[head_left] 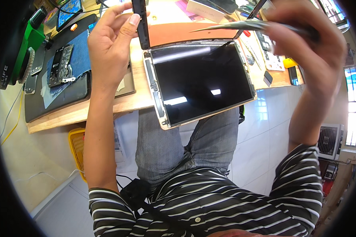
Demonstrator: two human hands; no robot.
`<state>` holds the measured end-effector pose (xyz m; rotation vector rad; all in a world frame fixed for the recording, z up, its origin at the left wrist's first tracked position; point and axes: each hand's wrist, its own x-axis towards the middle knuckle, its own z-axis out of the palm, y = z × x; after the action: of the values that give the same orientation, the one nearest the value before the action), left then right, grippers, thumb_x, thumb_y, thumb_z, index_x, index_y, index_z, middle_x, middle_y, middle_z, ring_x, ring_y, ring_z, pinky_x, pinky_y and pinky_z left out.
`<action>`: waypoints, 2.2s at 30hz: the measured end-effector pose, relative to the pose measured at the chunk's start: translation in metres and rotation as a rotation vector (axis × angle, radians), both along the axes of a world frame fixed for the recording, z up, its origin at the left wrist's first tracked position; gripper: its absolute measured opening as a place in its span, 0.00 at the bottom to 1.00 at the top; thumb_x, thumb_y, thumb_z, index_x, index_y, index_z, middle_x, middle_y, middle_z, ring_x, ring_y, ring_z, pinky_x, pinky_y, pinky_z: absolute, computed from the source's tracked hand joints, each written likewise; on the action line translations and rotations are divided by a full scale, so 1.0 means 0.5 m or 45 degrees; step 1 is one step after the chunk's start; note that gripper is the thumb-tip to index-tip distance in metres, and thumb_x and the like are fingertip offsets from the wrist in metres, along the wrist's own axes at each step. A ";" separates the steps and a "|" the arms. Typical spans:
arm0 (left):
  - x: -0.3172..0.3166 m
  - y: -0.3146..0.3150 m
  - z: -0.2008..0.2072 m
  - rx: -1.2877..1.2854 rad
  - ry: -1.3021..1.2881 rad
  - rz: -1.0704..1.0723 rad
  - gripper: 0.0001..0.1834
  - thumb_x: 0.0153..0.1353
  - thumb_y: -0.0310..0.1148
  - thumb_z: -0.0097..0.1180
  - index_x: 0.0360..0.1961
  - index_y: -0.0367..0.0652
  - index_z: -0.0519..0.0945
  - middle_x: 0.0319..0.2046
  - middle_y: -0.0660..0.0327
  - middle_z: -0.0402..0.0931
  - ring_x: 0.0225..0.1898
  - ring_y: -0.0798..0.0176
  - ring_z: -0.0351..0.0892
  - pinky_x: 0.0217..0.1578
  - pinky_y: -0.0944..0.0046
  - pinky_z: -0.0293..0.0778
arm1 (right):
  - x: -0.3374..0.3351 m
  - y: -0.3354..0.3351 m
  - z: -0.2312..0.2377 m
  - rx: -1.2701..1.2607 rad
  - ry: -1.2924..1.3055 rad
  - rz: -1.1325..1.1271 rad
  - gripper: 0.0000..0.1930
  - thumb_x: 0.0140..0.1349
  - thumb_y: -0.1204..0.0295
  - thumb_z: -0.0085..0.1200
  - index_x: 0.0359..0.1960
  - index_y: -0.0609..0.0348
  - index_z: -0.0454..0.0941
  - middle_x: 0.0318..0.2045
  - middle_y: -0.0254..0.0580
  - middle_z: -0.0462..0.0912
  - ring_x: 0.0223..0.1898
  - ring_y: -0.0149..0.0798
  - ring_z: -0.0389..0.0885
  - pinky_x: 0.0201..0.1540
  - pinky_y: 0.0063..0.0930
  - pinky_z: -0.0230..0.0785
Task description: The person wipes the screen of a white tablet with a white cloth, then uses a screwdriver to pry along the tablet's edges. The person places the tablet into a light blue box and closes it.
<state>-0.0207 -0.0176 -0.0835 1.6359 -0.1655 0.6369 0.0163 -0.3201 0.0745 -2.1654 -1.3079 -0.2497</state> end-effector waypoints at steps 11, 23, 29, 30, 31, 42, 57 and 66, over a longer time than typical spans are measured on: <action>0.015 -0.046 0.071 -0.082 -0.210 0.322 0.16 0.70 0.28 0.60 0.56 0.35 0.78 0.48 0.50 0.84 0.47 0.67 0.83 0.48 0.67 0.77 | 0.170 -0.308 -0.142 0.619 0.652 -0.902 0.15 0.66 0.63 0.64 0.50 0.56 0.86 0.35 0.34 0.87 0.27 0.22 0.81 0.28 0.16 0.68; -0.025 -0.044 0.022 -0.019 -0.128 0.207 0.14 0.70 0.25 0.59 0.54 0.36 0.73 0.49 0.52 0.80 0.56 0.64 0.77 0.57 0.67 0.70 | 0.308 -0.159 -0.254 0.290 1.270 -0.382 0.12 0.68 0.65 0.65 0.46 0.59 0.84 0.34 0.34 0.88 0.19 0.17 0.74 0.17 0.10 0.61; -0.040 -0.029 0.005 0.021 -0.122 0.149 0.11 0.70 0.24 0.59 0.52 0.35 0.76 0.52 0.55 0.79 0.58 0.63 0.77 0.59 0.67 0.69 | 0.335 -0.124 -0.273 0.138 1.345 -0.212 0.10 0.67 0.67 0.65 0.45 0.59 0.86 0.32 0.34 0.88 0.17 0.15 0.70 0.17 0.11 0.60; -0.041 -0.029 0.003 0.005 -0.112 0.135 0.11 0.70 0.24 0.58 0.52 0.35 0.76 0.54 0.53 0.78 0.60 0.62 0.77 0.60 0.66 0.69 | 0.337 -0.119 -0.276 0.132 1.350 -0.184 0.10 0.67 0.67 0.65 0.45 0.58 0.86 0.31 0.33 0.88 0.17 0.15 0.70 0.17 0.11 0.59; -0.044 -0.030 0.000 -0.012 -0.103 0.121 0.11 0.70 0.23 0.58 0.52 0.35 0.76 0.55 0.52 0.78 0.61 0.61 0.77 0.61 0.66 0.69 | 0.338 -0.114 -0.277 0.092 1.340 -0.194 0.09 0.68 0.69 0.63 0.45 0.58 0.86 0.26 0.29 0.84 0.16 0.15 0.67 0.17 0.12 0.57; -0.062 -0.019 -0.019 -0.010 -0.009 -0.048 0.09 0.70 0.22 0.58 0.49 0.34 0.78 0.50 0.58 0.79 0.54 0.70 0.76 0.55 0.71 0.69 | 0.317 -0.184 -0.270 0.338 1.335 -0.288 0.15 0.69 0.64 0.63 0.51 0.59 0.84 0.33 0.31 0.86 0.18 0.14 0.60 0.18 0.10 0.49; -0.054 -0.023 -0.035 0.083 0.062 -0.067 0.11 0.65 0.23 0.65 0.48 0.37 0.84 0.71 0.41 0.65 0.69 0.55 0.71 0.68 0.49 0.69 | 0.134 -0.297 -0.151 0.486 0.857 -0.640 0.15 0.66 0.67 0.63 0.47 0.68 0.85 0.25 0.39 0.83 0.13 0.15 0.58 0.15 0.12 0.47; -0.051 -0.020 -0.043 0.059 0.054 -0.097 0.17 0.58 0.29 0.74 0.48 0.39 0.86 0.70 0.33 0.64 0.75 0.44 0.61 0.69 0.45 0.68 | 0.053 0.012 -0.104 0.237 0.588 -0.153 0.13 0.67 0.66 0.64 0.44 0.65 0.86 0.27 0.34 0.85 0.14 0.13 0.60 0.15 0.12 0.47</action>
<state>-0.0463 -0.0275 -0.1049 1.6787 -0.2119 0.5431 0.0430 -0.3141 0.0227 -1.9893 -0.8612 0.0791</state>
